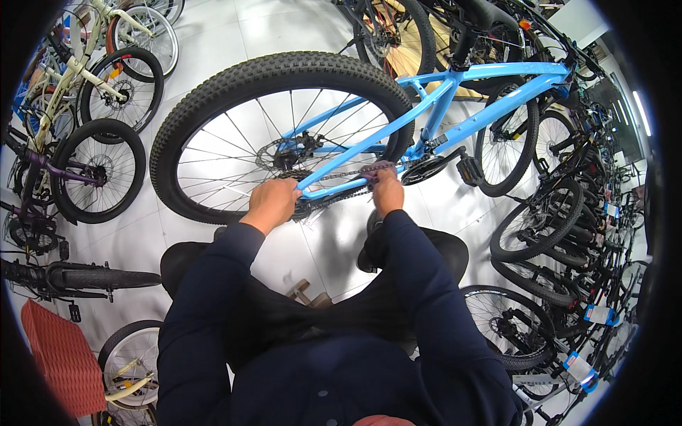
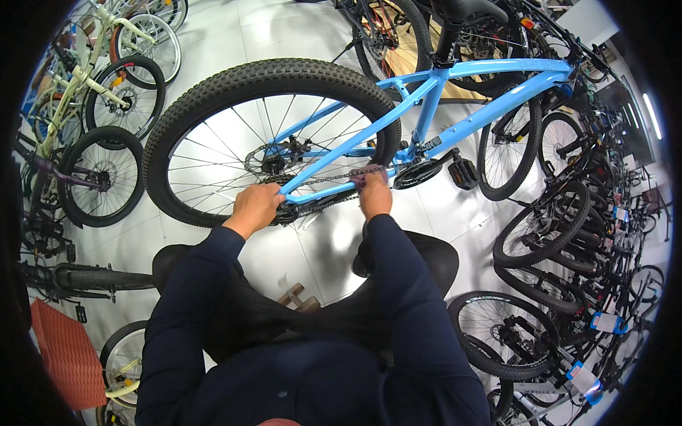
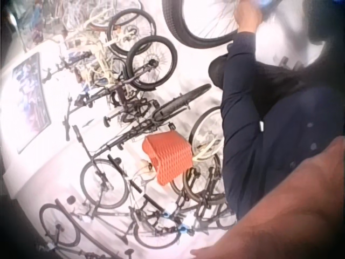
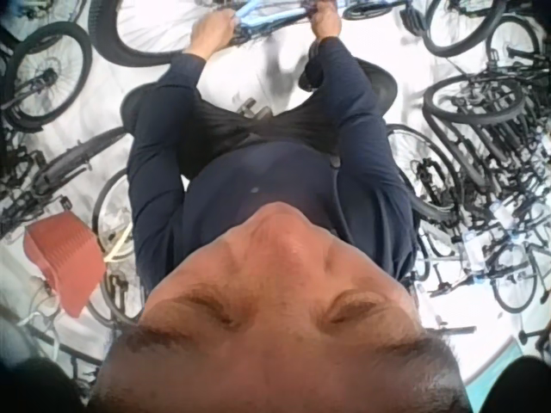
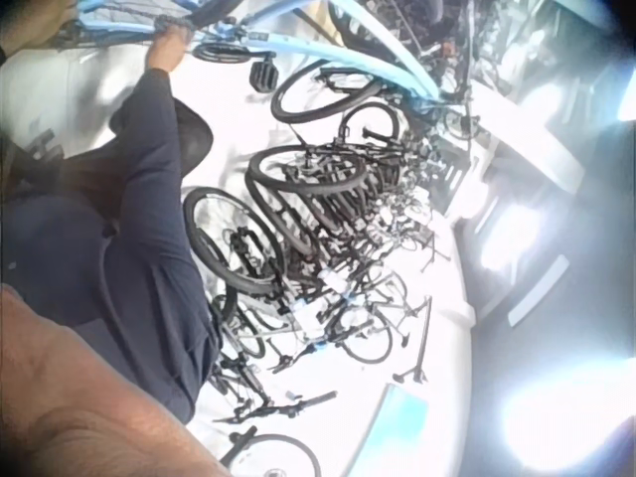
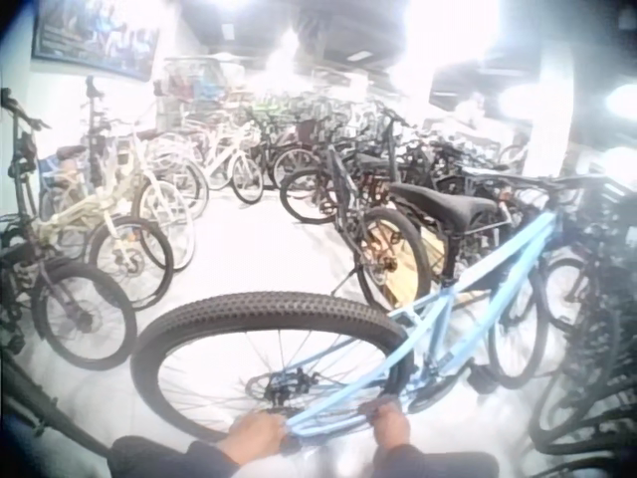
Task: The person uses a yellow tool to apply a substance to the bicycle frame and then wipes the frame and chain with a purple cloth. The person moves around the bicycle to access different parts while cleaning.
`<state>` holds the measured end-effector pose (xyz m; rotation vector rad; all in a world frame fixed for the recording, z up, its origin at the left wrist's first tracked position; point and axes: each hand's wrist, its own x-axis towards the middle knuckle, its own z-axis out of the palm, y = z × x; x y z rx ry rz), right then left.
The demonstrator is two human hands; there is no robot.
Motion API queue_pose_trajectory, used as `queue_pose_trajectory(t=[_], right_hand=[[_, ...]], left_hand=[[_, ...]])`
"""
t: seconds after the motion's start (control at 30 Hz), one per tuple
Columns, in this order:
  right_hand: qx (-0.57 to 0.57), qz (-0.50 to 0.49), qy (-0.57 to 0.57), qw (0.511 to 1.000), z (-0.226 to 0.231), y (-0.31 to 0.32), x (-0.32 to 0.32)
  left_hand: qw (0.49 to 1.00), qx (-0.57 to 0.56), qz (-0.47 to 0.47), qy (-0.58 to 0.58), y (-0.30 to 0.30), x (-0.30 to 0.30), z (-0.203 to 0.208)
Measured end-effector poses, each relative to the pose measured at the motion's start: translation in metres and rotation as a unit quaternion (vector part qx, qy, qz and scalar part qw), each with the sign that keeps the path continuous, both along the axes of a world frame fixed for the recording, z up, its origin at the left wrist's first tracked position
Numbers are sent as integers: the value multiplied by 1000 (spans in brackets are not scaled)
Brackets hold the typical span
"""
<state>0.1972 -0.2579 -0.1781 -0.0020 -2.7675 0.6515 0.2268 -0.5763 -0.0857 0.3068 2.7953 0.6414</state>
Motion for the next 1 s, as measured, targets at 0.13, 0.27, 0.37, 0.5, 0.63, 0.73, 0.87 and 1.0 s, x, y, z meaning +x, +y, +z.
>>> queue_pose_trajectory(t=[0.13, 0.27, 0.37, 0.5, 0.63, 0.73, 0.87, 1.0], right_hand=[[63, -46, -32, 996, -7, 33, -20], [36, -36, 32, 998, -18, 24, -18], [-37, 17, 89, 995, -20, -3, -1], [-53, 58, 74, 994, -4, -46, 22], [-120, 138, -47, 982, 25, -83, 43], [-148, 170, -185, 957, 54, -98, 50], [-267, 89, -216, 935, 104, -101, 45], [-285, 118, 83, 948, 151, -93, 25]], left_hand=[[1000, 7, -2, 11, -1, 1, -1], [1000, 13, -2, 12, -2, 1, -4], [1000, 11, 0, 13, 0, 0, -8], [1000, 16, 4, 7, 0, -1, -9], [1000, 10, 13, -10, 0, 0, -3], [1000, 6, 20, -23, 0, 1, 2], [999, 9, 36, -33, -2, 2, 6], [999, 16, 44, -19, -7, 4, 8]])
